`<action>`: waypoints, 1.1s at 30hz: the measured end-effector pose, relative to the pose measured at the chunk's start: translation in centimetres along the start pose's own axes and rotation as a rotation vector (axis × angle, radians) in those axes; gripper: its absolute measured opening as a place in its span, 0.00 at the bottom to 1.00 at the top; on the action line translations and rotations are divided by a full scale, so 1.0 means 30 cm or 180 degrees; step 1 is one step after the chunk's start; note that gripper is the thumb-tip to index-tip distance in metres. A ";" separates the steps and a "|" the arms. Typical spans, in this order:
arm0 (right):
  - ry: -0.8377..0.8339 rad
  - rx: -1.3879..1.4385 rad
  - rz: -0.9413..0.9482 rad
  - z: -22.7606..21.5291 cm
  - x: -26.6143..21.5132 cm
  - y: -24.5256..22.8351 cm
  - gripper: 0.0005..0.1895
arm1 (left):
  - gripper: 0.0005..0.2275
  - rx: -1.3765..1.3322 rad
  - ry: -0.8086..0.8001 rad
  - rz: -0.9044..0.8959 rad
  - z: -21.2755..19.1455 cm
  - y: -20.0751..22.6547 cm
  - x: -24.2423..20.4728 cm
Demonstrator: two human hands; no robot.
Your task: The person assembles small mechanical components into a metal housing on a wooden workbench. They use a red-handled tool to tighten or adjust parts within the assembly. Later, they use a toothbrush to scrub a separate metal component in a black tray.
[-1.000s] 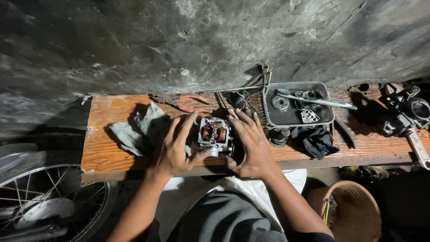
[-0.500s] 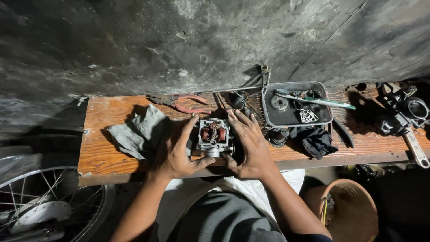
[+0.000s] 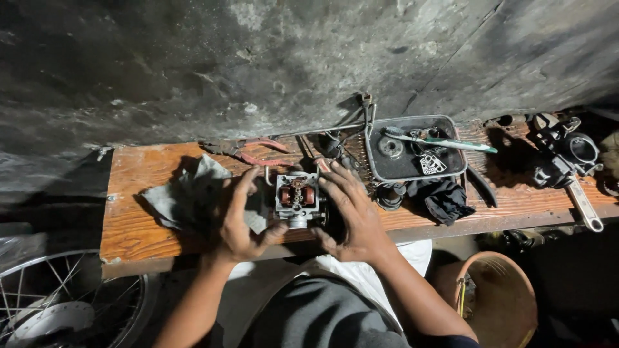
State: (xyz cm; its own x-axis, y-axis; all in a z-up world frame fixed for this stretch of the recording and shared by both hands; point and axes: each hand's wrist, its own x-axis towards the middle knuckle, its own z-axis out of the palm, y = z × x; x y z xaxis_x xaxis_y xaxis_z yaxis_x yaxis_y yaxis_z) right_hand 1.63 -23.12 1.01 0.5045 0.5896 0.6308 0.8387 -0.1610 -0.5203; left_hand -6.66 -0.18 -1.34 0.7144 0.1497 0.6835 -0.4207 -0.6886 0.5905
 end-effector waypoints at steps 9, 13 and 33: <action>0.0439 0.0290 -0.0158 -0.234 -0.021 -0.062 0.24 | 0.19 0.0049 -0.0175 0.0714 -0.009 0.201 0.293; 0.0763 -0.0506 -0.0071 -0.384 -0.047 0.080 0.20 | 0.13 -0.0130 -0.0651 0.1172 0.126 0.206 0.411; -0.0257 -0.3030 0.1742 -0.559 -0.112 0.396 0.12 | 0.04 0.1064 -0.2072 0.1832 0.793 0.102 0.597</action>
State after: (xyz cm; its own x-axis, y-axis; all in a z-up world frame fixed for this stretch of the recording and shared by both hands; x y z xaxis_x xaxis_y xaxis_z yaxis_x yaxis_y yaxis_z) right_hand 13.35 -40.28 2.36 0.8705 0.2968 0.3927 0.3384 -0.9402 -0.0396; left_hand 18.14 -16.48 2.51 0.6612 -0.6360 0.3979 -0.6969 -0.7170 0.0121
